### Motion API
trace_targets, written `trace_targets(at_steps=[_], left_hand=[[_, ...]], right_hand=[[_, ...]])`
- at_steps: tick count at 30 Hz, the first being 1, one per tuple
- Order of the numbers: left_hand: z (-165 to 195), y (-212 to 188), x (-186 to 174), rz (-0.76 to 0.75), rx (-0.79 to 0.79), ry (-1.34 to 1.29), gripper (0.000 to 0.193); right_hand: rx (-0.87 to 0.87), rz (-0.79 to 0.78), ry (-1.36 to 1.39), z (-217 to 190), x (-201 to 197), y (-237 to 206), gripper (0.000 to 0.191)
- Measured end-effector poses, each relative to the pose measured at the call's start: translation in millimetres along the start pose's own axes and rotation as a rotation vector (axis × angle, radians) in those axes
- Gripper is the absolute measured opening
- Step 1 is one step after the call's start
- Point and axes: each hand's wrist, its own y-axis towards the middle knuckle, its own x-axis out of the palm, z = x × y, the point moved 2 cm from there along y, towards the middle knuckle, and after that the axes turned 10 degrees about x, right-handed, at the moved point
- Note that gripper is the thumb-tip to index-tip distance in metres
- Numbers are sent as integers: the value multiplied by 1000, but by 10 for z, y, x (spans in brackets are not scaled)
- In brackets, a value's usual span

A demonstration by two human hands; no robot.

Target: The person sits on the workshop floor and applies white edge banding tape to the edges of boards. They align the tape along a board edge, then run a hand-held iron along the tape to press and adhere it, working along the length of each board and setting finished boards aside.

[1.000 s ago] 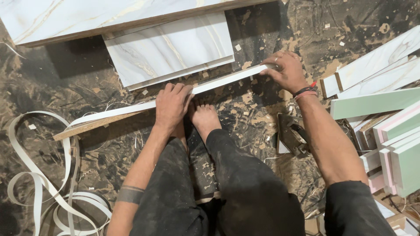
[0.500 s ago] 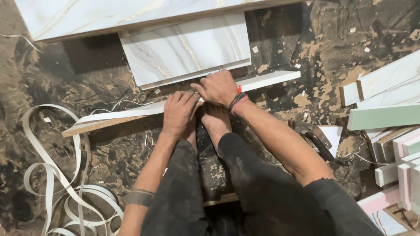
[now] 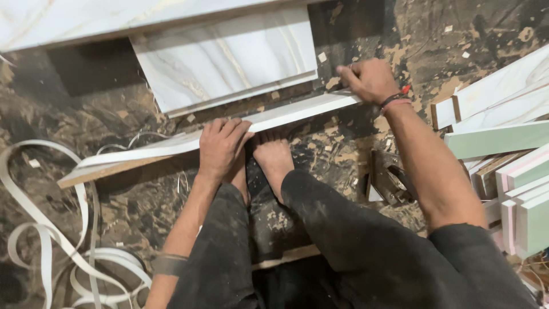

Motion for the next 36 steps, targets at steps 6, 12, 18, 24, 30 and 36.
trace_targets(at_steps=[6, 12, 18, 24, 30, 36], left_hand=[[-7, -10, -10, 14, 1, -49, 26], [-19, -65, 55, -41, -5, -29, 23], [4, -56, -24, -6, -8, -68, 26], [-10, -66, -83, 14, -32, -80, 25], [-34, -54, -19, -16, -18, -76, 25], [-14, -33, -36, -27, -18, -61, 26]], right_hand=[[-23, 129, -128, -618, -116, -177, 61], [-457, 106, -70, -2013, 637, -507, 48], [-694, 114, -302, -1314, 428, -561, 48], [-261, 179, -172, 25, -213, -546, 41], [-442, 266, -39, -1081, 378, -709, 45], [-598, 377, -131, -1896, 718, -852, 46]])
